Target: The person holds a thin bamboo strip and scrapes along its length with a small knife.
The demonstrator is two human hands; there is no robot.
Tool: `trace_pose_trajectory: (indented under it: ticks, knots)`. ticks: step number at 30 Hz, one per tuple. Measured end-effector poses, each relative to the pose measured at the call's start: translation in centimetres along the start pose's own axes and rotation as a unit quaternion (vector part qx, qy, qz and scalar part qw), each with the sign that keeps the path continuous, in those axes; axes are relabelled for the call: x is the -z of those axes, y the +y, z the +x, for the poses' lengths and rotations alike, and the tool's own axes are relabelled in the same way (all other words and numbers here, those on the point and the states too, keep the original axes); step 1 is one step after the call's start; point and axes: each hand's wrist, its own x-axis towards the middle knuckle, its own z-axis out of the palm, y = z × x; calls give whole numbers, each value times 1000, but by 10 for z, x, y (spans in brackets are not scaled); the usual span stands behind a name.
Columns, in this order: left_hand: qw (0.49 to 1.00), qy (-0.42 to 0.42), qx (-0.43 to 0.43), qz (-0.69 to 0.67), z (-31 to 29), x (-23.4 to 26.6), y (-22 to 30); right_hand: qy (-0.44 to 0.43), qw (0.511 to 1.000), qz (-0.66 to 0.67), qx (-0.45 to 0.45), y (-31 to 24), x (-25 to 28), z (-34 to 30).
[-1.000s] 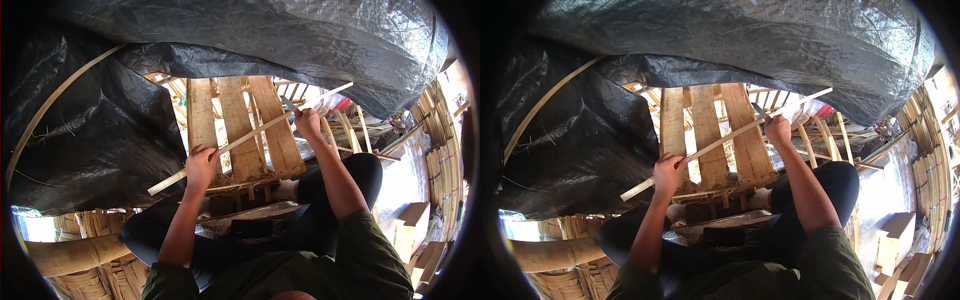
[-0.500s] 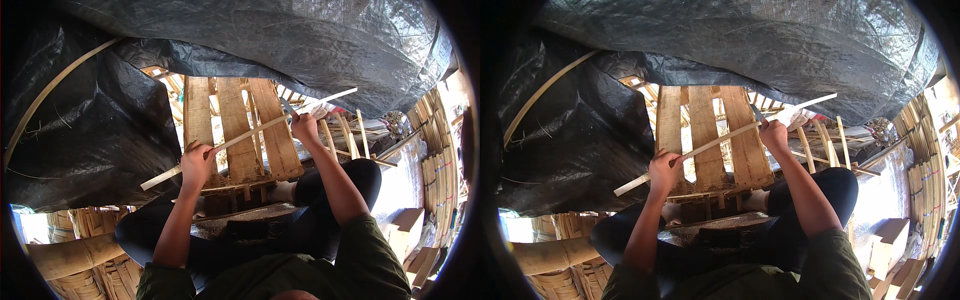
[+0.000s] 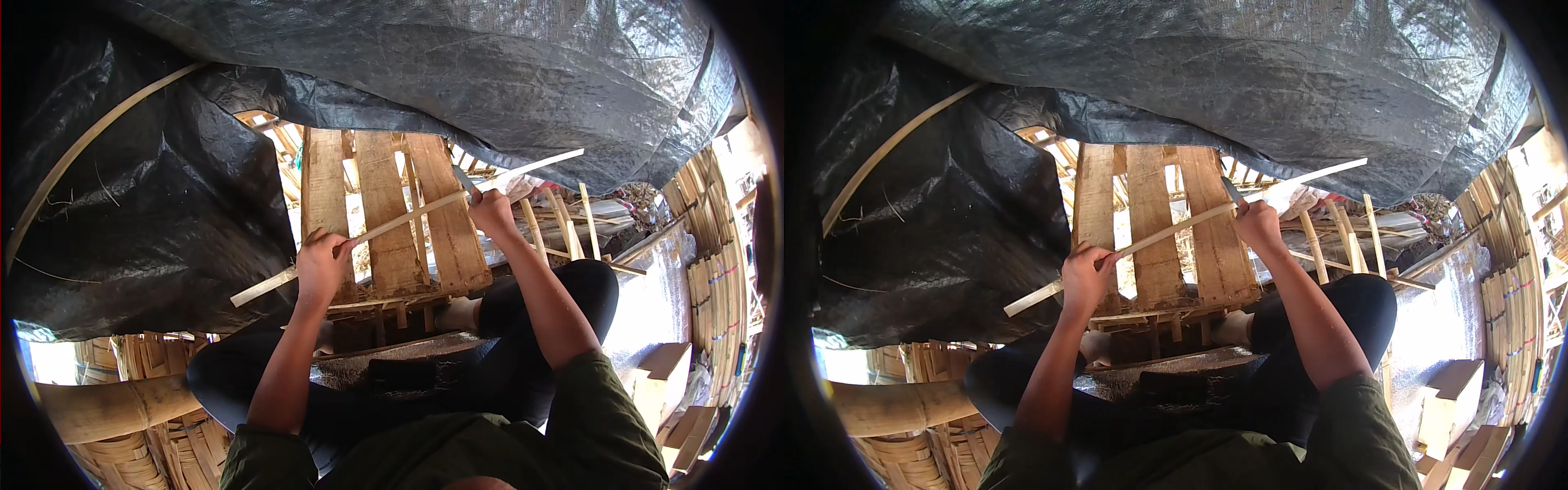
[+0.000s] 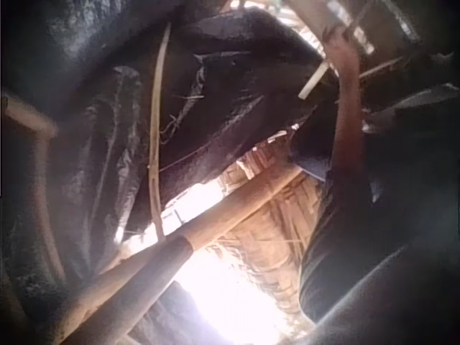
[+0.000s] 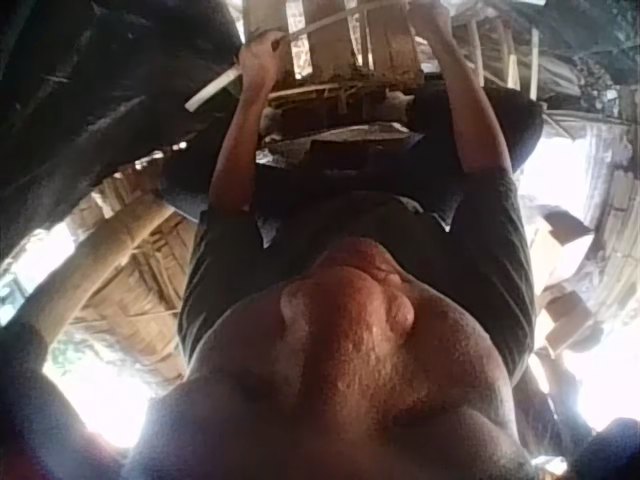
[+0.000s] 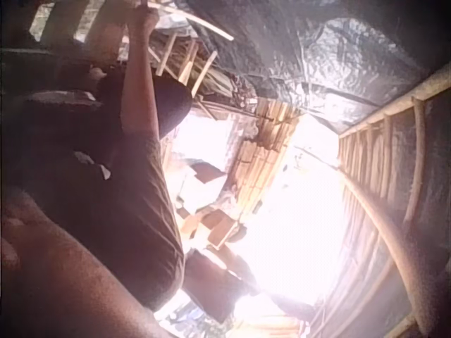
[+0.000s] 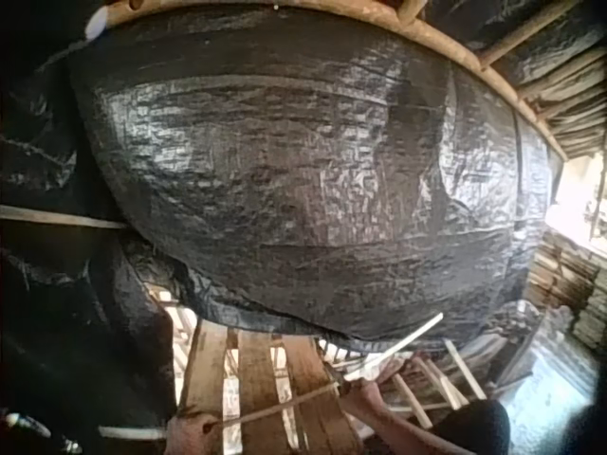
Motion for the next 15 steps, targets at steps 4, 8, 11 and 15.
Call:
trace_pose_trajectory:
  ticks: [4, 8, 11, 15]
  knots:
    - [1000, -10, 10, -2, -1, 1, 0, -8, 999, 4, -32, -3, 8, -7]
    - [1000, -2, 0, -4, -2, 2, 2, -54, 998, -2, -27, -1, 24, -5]
    - [1000, 8, -5, -15, -5, 0, 0, -88, 995, 19, -50, -13, 39, -8]
    - [1000, 14, -14, -19, -4, 0, 0, -90, 994, 50, -46, 7, 34, -3]
